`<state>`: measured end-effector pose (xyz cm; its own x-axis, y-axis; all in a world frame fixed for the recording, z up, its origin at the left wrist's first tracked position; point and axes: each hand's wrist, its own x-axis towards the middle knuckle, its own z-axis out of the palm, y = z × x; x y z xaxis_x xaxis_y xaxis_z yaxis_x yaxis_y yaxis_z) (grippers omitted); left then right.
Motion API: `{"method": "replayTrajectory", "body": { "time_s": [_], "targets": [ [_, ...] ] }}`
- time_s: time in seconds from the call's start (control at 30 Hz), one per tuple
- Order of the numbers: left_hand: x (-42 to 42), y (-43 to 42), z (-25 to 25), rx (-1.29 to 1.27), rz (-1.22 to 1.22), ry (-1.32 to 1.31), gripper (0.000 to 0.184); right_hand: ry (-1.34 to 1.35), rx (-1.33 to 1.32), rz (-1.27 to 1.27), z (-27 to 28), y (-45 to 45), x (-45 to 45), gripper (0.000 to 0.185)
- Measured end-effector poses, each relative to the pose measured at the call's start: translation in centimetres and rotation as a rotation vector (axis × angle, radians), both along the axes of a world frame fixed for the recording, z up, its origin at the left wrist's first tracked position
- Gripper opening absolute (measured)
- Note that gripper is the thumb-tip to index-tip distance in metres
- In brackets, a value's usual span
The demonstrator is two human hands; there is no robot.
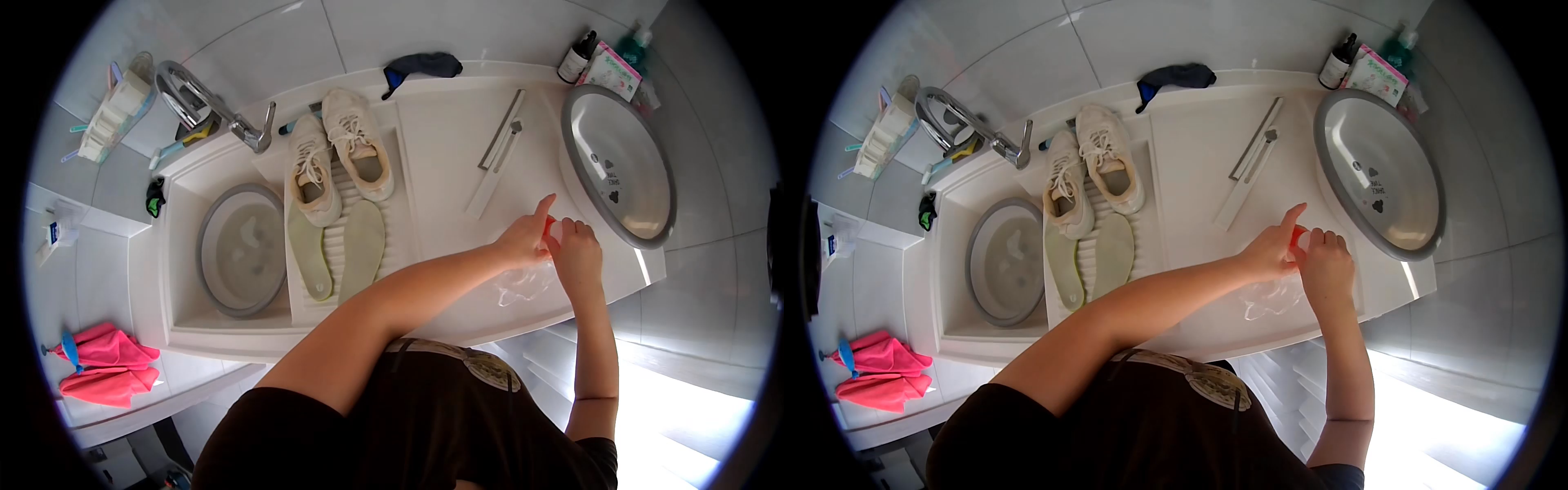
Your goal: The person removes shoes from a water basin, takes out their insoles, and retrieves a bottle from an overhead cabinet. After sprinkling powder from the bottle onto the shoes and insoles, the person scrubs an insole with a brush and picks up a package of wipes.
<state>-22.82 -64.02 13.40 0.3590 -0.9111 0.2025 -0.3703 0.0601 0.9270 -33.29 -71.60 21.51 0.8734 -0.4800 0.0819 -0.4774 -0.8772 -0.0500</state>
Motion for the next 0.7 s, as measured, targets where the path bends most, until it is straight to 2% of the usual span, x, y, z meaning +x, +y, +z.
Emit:
{"method": "replayTrajectory", "body": {
  "time_s": [0.1,0.17,0.27,0.4,0.53,0.67,0.7],
  "targets": [
    [-0.3,0.3,1.0,-0.020,0.025,0.013,0.106,0.115,-0.051,-0.117,0.8,0.0,-0.2,0.040],
    [0.3,0.3,2.8,-0.082,-0.003,0.061,0.110,-0.262,0.072,0.253,3.3,-0.1,-0.9,0.039],
    [2.3,0.9,7.0,-0.075,-0.183,0.020,0.115,-0.244,0.188,0.318,6.2,-0.2,-1.7,0.038],
    [3.5,1.5,10.0,-0.113,-0.148,-0.198,0.112,-0.399,0.023,0.324,6.8,0.1,-1.1,0.032],
    [2.9,3.0,10.6,-0.088,-0.094,-0.112,0.104,-0.443,-0.010,0.262,6.4,0.9,-0.5,0.029],
    [1.6,4.0,9.4,-0.076,-0.053,-0.094,0.104,-0.432,0.010,0.220,6.1,2.0,-0.8,0.029],
    [1.3,4.2,9.2,-0.030,-0.057,-0.020,0.106,-0.403,0.045,0.188,5.9,2.3,-0.9,0.031]
  ]
}}
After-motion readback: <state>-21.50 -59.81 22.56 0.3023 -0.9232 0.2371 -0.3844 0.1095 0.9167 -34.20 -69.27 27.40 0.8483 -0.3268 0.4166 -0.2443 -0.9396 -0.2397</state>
